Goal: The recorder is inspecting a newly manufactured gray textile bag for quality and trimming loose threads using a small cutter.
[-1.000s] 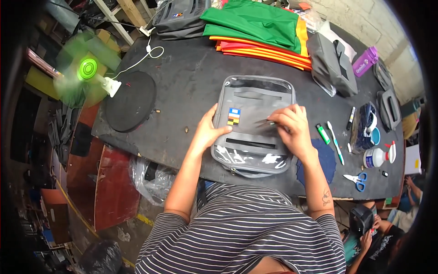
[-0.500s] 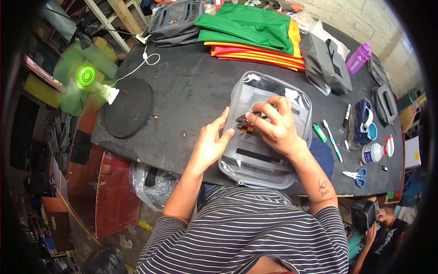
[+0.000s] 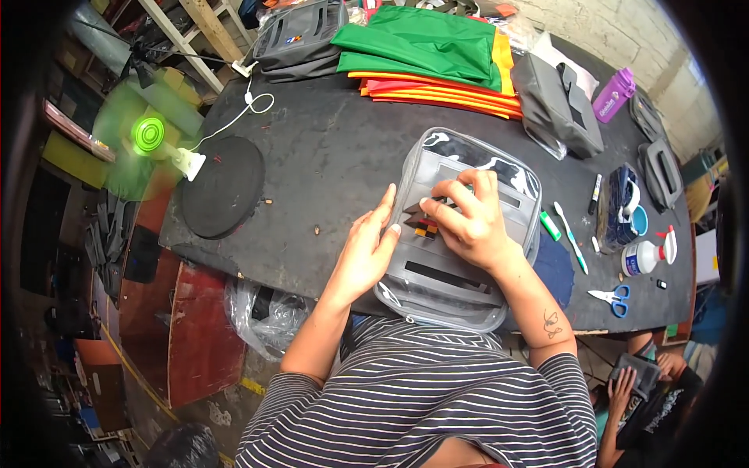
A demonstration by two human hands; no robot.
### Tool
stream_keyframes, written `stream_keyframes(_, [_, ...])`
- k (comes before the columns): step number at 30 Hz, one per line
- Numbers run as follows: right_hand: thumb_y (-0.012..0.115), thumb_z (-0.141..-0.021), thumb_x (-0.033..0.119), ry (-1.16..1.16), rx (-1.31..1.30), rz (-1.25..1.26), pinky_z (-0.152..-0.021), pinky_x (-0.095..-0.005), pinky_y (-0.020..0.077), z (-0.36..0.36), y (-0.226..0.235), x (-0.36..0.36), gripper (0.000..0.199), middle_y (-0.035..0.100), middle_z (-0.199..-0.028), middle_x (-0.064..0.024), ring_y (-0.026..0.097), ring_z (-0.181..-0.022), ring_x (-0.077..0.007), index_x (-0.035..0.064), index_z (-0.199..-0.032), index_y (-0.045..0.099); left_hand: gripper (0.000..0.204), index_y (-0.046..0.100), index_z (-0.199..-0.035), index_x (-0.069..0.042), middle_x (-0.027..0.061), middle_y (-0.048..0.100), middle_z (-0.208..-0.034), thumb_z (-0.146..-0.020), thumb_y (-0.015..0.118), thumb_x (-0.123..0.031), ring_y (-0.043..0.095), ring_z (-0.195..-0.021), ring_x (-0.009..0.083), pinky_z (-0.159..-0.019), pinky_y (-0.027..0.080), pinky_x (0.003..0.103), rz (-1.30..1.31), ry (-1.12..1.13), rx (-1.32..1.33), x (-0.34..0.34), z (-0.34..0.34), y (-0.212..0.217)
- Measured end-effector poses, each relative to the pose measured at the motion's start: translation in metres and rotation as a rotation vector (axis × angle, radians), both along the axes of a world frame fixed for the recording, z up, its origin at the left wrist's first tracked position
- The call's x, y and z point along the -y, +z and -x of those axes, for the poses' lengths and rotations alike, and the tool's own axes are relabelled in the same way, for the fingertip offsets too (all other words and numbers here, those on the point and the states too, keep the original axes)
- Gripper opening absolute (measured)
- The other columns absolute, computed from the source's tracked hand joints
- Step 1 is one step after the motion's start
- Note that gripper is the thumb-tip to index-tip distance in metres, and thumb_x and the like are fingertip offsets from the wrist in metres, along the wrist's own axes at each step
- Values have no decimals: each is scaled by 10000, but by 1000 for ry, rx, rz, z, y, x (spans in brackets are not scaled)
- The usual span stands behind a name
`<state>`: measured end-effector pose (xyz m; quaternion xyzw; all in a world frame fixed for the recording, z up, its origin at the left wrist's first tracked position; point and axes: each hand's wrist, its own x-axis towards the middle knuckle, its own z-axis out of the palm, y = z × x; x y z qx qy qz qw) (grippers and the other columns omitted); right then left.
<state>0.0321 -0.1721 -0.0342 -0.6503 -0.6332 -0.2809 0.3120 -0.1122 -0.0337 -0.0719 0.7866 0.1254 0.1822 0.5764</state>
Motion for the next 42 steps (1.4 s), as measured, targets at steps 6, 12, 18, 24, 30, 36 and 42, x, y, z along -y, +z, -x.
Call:
stream_keyframes(6, [690, -540, 44, -52, -22, -24, -744, -390, 381, -4, 10, 6, 347, 600, -907, -17, 480, -849, -265, 104, -881, 673, 570, 330, -1425, -26, 239, 587, -1100, -885, 511, -25, 564, -1096, 311, -948, 428, 368, -25, 18, 20, 1, 3, 2])
stream_keyframes(12, [693, -539, 47, 32, -33, 24, -740, -395, 384, 2, 12, 4, 329, 589, -905, -18, 478, -840, -270, 95, -863, 662, 582, 298, -1443, -24, 196, 577, -1223, -893, 487, 6, 535, -1106, 239, -972, 385, 325, -64, -21, -22, 3, 4, 12])
stream_keyframes(18, [686, -538, 17, -39, -13, -17, -747, -396, 382, -8, 21, 2, 331, 593, -906, -13, 477, -871, -272, 104, -857, 666, 605, 290, -1448, -41, 205, 544, -1272, -884, 509, -35, 512, -1105, 302, -1004, 351, 376, -107, -14, 9, 7, 6, 19])
stream_keyframes(24, [689, -583, 108, 3, -25, 7, -761, -394, 383, 0, 17, 8, 257, 561, -886, -18, 473, -872, -260, 84, -837, 652, 611, 287, -1450, -43, 203, 559, -1244, -883, 512, -34, 506, -1117, 303, -1006, 351, 376, -47, -20, 3, 7, 8, 20])
stream_keyframes(30, [690, -583, 111, 24, -26, 6, -762, -394, 382, -1, 19, 5, 263, 571, -899, -18, 474, -869, -262, 86, -843, 656, 611, 288, -1452, -50, 203, 559, -1242, -883, 510, -31, 502, -1126, 306, -1007, 350, 379, -100, -22, 9, 7, 8, 21])
stream_keyframes(36, [681, -540, 4, -39, -75, -40, -773, -408, 381, -5, 16, 7, 348, 595, -897, -10, 474, -882, -271, 110, -871, 676, 616, 286, -1450, -46, 218, 541, -1271, -876, 508, -18, 503, -1155, 316, -1004, 359, 378, -49, -21, 4, 8, 9, 21])
stream_keyframes(42, [682, -529, 10, 1, -101, -3, -750, -383, 362, 4, 17, 7, 334, 599, -887, 1, 472, -859, -248, 113, -847, 677, 621, 269, -1454, -30, 200, 549, -1271, -880, 499, 24, 512, -1158, 250, -994, 371, 325, -60, -55, 27, 5, 9, 24])
